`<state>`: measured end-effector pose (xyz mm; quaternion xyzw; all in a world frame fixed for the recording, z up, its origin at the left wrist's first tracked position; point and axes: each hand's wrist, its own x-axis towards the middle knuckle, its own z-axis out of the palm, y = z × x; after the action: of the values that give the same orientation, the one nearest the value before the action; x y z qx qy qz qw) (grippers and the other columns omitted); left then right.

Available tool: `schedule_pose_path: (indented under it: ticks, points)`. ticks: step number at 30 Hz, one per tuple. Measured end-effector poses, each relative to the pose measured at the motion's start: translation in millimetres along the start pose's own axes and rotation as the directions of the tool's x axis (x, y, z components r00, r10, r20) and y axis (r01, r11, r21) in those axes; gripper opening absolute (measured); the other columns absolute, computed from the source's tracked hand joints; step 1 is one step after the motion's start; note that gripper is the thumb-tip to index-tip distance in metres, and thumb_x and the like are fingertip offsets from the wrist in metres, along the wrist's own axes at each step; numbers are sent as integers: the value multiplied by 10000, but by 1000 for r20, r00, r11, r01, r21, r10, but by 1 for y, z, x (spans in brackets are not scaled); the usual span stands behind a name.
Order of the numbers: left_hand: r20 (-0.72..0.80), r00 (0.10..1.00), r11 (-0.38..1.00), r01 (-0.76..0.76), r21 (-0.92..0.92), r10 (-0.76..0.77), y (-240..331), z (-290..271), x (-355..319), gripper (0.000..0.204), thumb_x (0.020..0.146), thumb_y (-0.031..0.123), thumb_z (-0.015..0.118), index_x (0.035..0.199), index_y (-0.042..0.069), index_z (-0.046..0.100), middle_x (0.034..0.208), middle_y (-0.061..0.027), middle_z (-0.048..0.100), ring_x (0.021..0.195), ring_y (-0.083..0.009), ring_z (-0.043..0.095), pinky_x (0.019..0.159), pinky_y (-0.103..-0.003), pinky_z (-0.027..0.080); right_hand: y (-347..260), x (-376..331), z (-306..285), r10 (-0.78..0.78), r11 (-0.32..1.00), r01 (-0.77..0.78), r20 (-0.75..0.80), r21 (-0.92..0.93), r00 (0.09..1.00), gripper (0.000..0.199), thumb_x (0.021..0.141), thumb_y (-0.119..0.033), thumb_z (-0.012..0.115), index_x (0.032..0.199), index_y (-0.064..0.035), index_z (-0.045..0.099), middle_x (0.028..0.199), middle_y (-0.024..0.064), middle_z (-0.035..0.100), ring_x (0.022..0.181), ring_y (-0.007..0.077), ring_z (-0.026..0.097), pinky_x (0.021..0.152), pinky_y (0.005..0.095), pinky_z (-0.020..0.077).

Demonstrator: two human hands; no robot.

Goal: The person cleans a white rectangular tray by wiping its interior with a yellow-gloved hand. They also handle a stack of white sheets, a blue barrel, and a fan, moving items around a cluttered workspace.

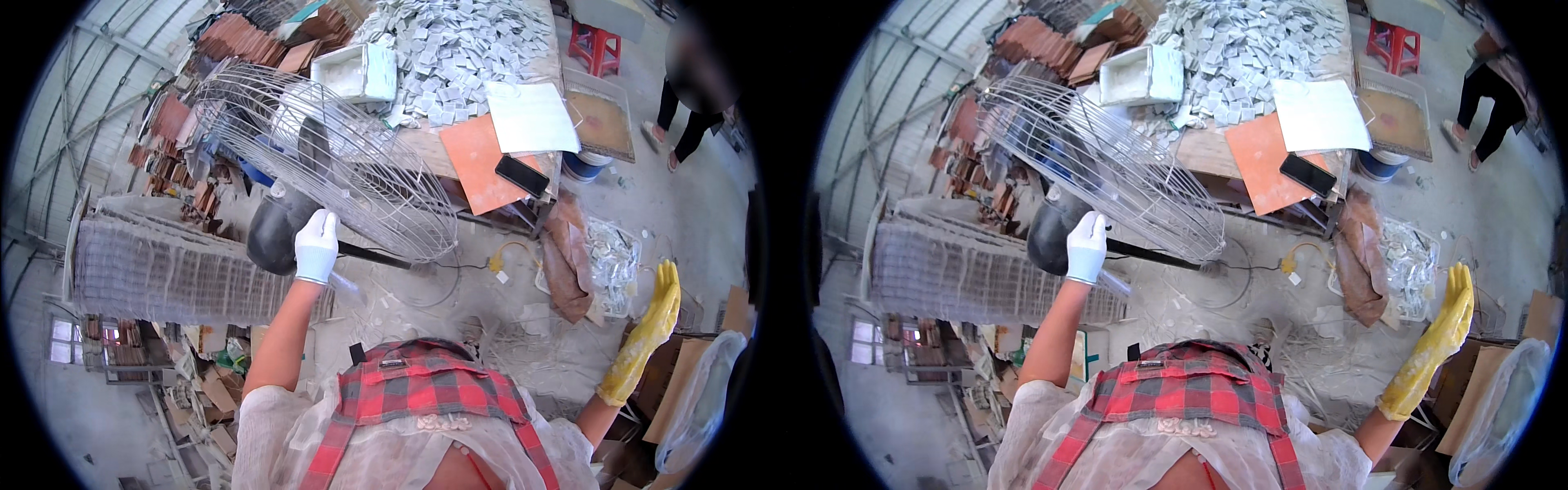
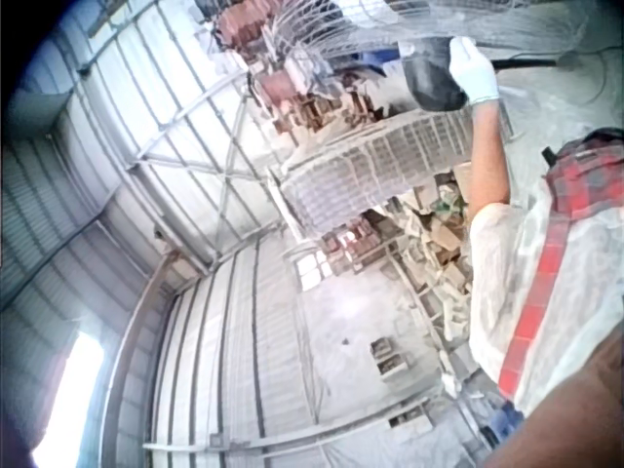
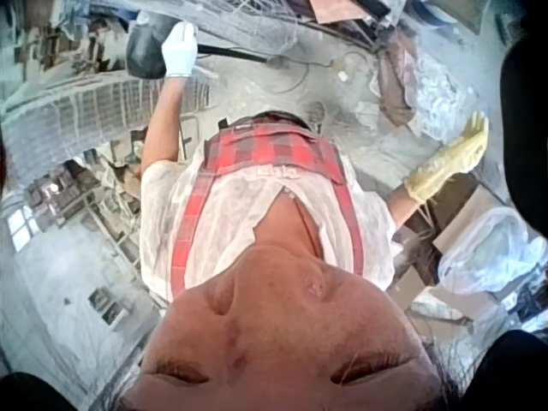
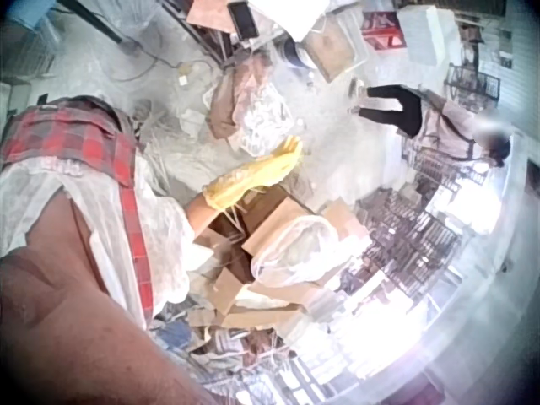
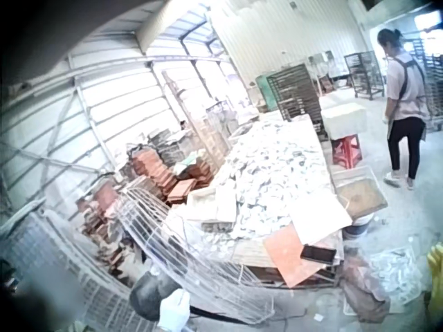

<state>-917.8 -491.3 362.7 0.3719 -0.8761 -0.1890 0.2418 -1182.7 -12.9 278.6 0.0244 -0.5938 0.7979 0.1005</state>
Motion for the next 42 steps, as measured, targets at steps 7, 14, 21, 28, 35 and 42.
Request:
schedule_pose_path:
  ticks: [7, 14, 21, 28, 35, 42]
  points:
    - [68, 992, 984, -116, 133, 108, 5, -22, 1, 168, 890, 194, 500, 855, 46, 571, 683, -153, 560, 612, -319, 562, 571, -355, 441, 6, -9, -9, 82, 996, -84, -67, -38, 994, 457, 963, -274, 382, 1258, 74, 410, 1282, 181, 455, 1197, 267, 439, 1019, 361, 315]
    - [-27, 978, 917, -184, 353, 206, 4, -7, -9, 124, 879, 158, 503, 894, 55, 571, 679, -220, 551, 612, -408, 535, 524, -428, 424, 22, -26, -19, 173, 982, -177, -69, -61, 982, 485, 962, -307, 372, 1272, 65, 402, 1282, 187, 455, 1204, 267, 434, 1021, 349, 298]
    - [43, 995, 914, -100, 393, 90, -10, -15, -15, 223, 858, 55, 525, 1054, -43, 568, 862, -210, 630, 727, -261, 604, 681, -300, 461, 39, -29, -21, 230, 972, -235, -117, -30, 966, 469, 962, -278, 382, 1254, 88, 403, 1282, 198, 445, 1188, 287, 443, 1033, 370, 303]
    - [10, 992, 982, -123, 140, 123, -28, -9, -16, 184, 863, 38, 506, 1016, -39, 573, 892, -105, 634, 772, -190, 588, 708, -268, 461, 64, -28, -29, 216, 975, -217, -44, -37, 975, 478, 959, -289, 388, 1254, 87, 402, 1290, 191, 437, 1195, 282, 434, 1042, 373, 288]
    - [-21, 990, 906, -118, 406, 138, -77, -2, -24, 223, 856, 79, 525, 1041, -35, 579, 861, -146, 638, 721, -227, 613, 636, -298, 486, 75, -28, -20, 289, 956, -290, -26, -41, 957, 464, 965, -264, 375, 1262, 93, 386, 1292, 195, 429, 1194, 280, 429, 1043, 373, 293]
    - [-75, 926, 799, -276, 535, 370, -13, 8, -12, 154, 805, 93, 530, 940, 63, 596, 750, -140, 615, 622, -320, 595, 552, -377, 481, 67, -19, -23, 252, 968, -252, 9, 12, 968, 460, 967, -266, 368, 1264, 85, 389, 1292, 196, 432, 1191, 278, 433, 1030, 368, 312]
